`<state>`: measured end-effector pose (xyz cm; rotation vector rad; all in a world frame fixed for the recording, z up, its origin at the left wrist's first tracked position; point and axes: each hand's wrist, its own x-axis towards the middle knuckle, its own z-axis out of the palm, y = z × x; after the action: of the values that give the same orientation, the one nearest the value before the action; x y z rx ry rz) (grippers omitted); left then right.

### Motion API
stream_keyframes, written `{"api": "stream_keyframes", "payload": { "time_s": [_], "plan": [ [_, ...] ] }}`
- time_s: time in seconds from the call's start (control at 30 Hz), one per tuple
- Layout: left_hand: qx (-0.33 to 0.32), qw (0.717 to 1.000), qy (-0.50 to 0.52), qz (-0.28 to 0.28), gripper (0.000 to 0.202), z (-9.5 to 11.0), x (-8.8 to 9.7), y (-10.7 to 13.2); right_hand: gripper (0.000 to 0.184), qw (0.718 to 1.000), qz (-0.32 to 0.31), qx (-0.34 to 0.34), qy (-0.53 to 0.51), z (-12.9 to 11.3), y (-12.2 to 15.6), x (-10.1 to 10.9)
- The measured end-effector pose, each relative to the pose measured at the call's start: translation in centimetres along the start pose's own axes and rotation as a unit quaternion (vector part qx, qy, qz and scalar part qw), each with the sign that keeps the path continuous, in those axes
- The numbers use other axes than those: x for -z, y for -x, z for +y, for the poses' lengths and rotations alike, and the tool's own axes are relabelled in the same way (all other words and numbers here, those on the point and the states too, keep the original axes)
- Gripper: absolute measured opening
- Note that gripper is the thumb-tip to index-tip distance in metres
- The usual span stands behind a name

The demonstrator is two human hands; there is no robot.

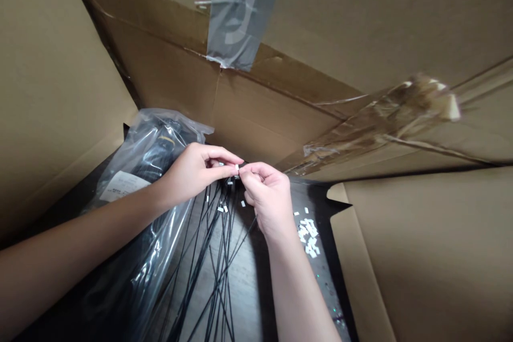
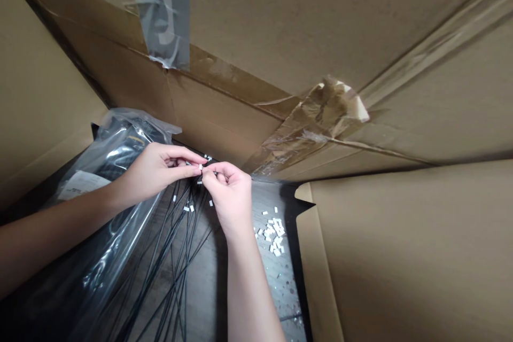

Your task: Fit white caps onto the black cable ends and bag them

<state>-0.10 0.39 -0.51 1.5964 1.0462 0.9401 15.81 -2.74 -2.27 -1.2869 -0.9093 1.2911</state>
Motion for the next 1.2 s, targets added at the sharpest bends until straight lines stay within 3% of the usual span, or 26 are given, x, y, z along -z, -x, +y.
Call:
{"api": "stream_keyframes", "payload": {
  "time_s": [0.6, 1.2],
  "plan": [
    [-0.059, 0.996, -0.063, 0.006, 0.012, 0.2, 0.03, -0.01, 0.016, 0.998, 0.0, 0.036, 0.06, -0.15, 0.08, 0.13],
    [-0.03, 0.996, -0.081, -0.016, 0.02, 0.01, 0.03, -0.06, 0.02, 0.993, 0.019, 0.062, 0.102, 0.11, -0.11, 0.26]
  ]
}}
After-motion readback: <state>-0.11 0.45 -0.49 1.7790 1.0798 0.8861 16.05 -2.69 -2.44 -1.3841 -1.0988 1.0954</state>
